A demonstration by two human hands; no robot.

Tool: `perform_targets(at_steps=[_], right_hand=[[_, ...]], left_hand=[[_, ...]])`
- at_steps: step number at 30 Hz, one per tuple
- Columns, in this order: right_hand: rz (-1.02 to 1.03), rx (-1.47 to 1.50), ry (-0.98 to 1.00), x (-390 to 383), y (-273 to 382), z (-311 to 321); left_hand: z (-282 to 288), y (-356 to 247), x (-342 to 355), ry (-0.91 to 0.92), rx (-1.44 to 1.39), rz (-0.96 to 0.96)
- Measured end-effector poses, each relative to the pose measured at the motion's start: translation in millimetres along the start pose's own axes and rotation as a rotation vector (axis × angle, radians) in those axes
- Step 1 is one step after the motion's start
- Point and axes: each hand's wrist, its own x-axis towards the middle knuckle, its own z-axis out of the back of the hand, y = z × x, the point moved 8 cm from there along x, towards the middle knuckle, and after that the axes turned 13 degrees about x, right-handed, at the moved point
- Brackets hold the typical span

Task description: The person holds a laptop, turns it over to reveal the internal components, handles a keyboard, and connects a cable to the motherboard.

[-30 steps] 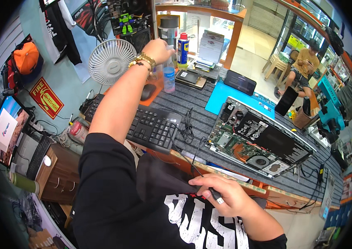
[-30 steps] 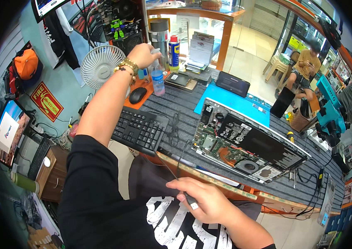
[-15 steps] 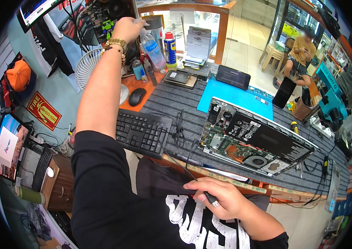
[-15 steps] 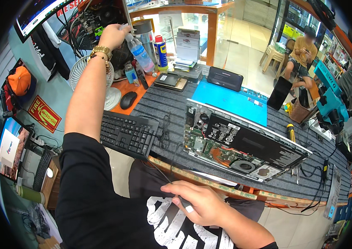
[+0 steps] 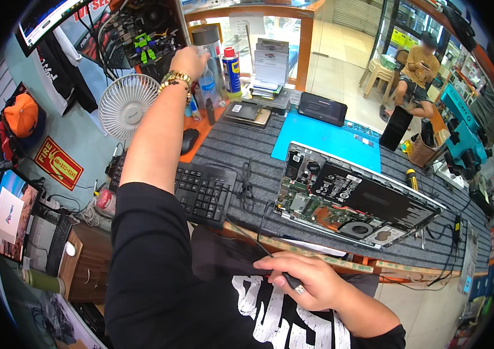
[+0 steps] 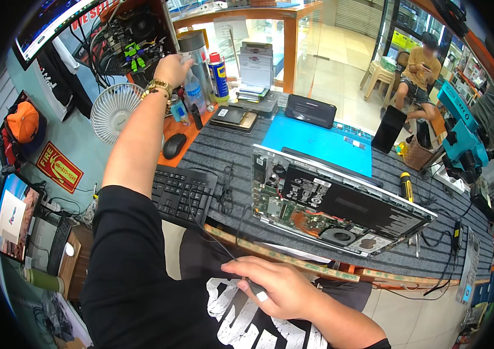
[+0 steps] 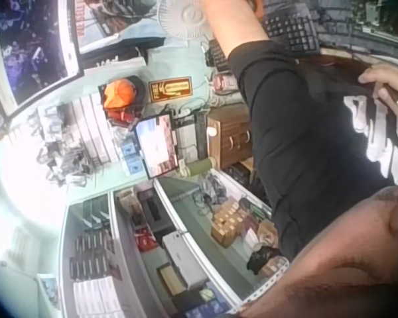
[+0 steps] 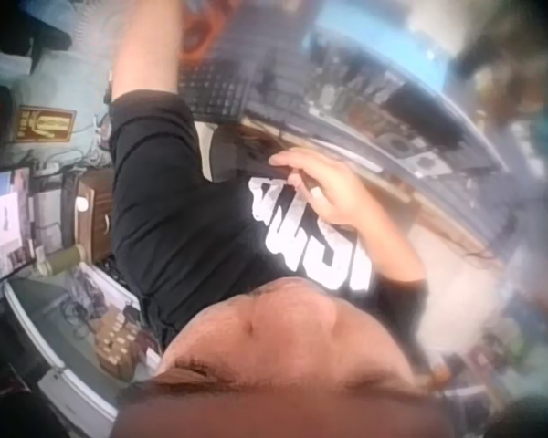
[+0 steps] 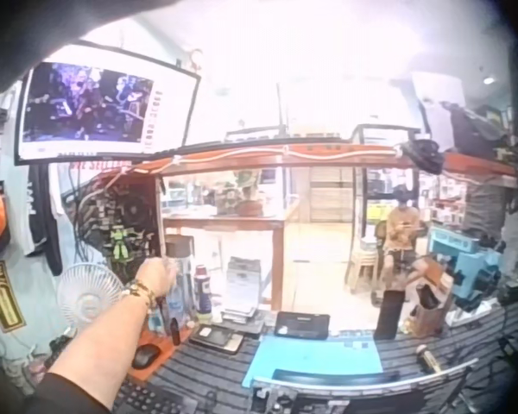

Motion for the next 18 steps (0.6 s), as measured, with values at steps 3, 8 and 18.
perform_targets(at_steps=[3,8,18], right_hand=[[-0.036,0.011,0.001,-1,-2,1],[-0.001,-0.013,-0.013,4,3,2],[-0.011,0.038,-0.041,4,-4,3]], left_hand=[[-19,-2,-3,0.024,0.059,-0.037],[-34,22,-1,0.006,0.045,0.046],[13,-28,-52,0.081,0.2,-0.035]])
